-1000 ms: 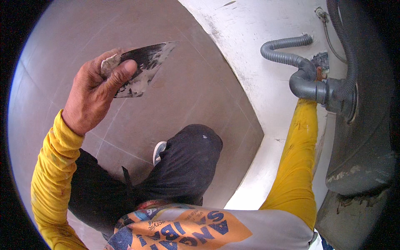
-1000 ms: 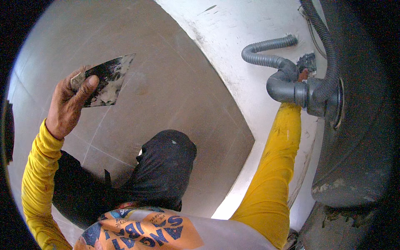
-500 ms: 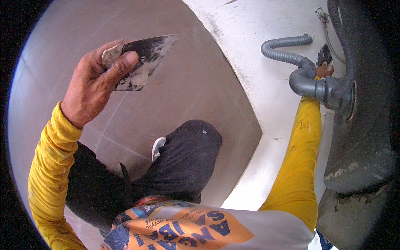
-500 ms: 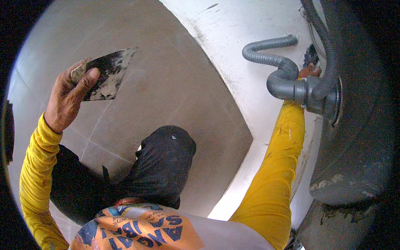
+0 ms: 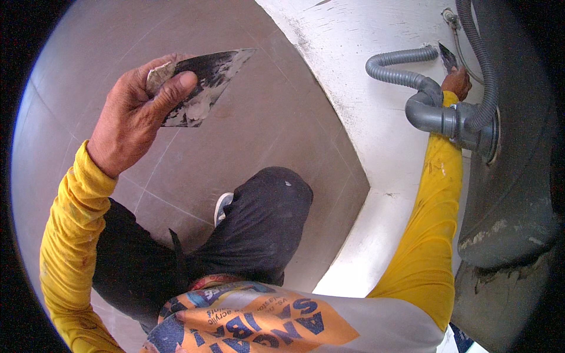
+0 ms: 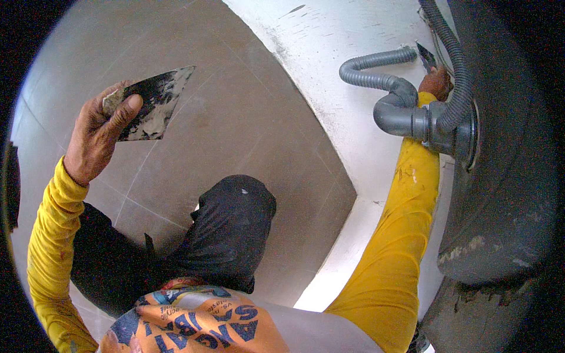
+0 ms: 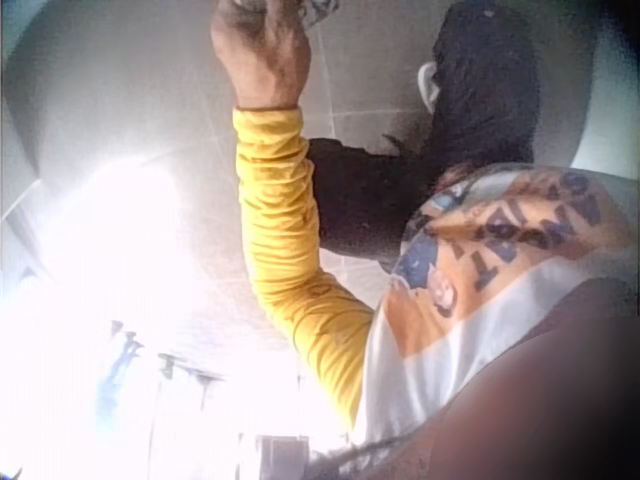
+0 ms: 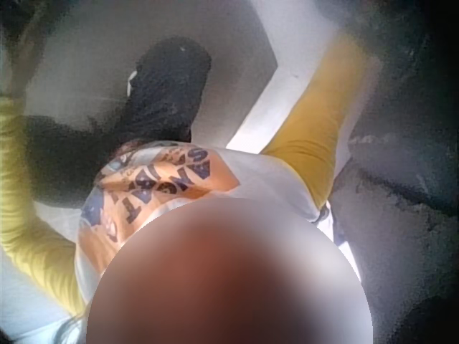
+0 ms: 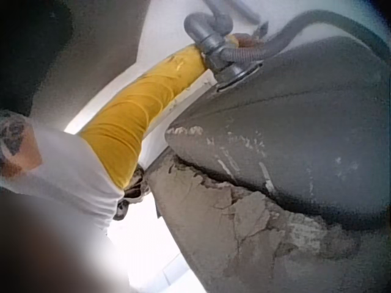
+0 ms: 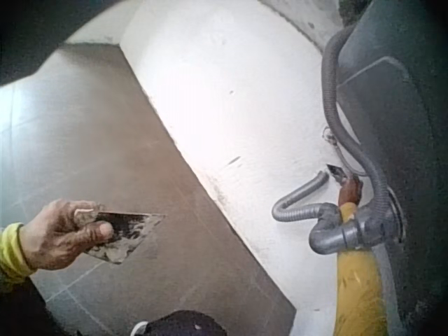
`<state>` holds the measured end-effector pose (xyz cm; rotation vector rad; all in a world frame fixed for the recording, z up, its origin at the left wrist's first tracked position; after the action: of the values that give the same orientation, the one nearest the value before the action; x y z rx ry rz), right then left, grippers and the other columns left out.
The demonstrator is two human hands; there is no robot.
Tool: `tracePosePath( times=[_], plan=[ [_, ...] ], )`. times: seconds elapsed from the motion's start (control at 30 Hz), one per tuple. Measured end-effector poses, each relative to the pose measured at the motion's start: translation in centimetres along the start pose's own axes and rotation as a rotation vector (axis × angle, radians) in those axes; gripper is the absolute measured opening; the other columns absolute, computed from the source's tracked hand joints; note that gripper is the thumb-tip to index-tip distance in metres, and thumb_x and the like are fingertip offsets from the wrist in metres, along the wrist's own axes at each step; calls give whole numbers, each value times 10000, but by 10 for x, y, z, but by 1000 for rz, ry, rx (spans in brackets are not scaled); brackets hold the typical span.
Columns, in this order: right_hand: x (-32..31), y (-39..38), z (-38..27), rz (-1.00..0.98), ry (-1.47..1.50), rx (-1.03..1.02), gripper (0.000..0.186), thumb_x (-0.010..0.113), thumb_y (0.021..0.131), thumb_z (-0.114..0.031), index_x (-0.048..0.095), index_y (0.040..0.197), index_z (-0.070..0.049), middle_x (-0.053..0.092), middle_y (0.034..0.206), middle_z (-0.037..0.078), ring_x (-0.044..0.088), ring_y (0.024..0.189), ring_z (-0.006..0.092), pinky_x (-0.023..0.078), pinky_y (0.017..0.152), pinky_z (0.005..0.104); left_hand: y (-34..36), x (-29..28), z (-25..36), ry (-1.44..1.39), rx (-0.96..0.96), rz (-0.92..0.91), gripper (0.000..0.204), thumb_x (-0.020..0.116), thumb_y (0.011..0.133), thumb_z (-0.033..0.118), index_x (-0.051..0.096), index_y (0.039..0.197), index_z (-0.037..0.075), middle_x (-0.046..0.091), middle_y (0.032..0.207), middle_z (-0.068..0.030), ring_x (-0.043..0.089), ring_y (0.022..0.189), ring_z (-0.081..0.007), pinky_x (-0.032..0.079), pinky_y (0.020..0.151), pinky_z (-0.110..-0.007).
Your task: The person scoops white wall compound from a countertop onto a hawk using a putty knife, then kneels and applies the compound to the wall near a sink drainpipe. The person repeatedly transfers compound between tools and smooths the wall surface.
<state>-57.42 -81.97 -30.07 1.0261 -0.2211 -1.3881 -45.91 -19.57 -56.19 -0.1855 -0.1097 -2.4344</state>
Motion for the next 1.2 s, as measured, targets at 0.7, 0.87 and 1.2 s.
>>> tracePosePath(
  times=[0.7,0.87,1.2],
  plan=[
    [54,-119,48,-78,168,630,530,595,916,-474,590,1241,-56,623,1239,190,582,1143,354,443,994,472,5,-3,-13,69,-46,1,378,571,1001,349,620,1112,-9,662,897,-24,608,801,-91,515,779,-250],
    [46,-122,35,-116,192,614,555,604,907,-475,575,1266,-53,610,1257,198,573,1159,359,437,1006,473,4,-6,-13,73,-10,33,382,568,1002,358,622,1104,-6,668,907,-27,610,807,-91,515,773,-251],
    [43,-123,28,-160,206,580,611,621,888,-478,544,1316,-49,586,1294,212,556,1193,368,426,1030,475,4,-9,-14,43,1,53,387,578,995,363,621,1107,-5,674,923,-29,621,825,-89,528,791,-257]
  ],
)
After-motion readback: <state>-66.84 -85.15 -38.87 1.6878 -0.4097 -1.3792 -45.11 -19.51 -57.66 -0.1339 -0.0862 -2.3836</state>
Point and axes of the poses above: each hand's wrist, its own y-axis towards the middle knuckle, its own x-axis out of the palm, z = x × y, the point moved 7 cm from there along y, towards the middle knuckle
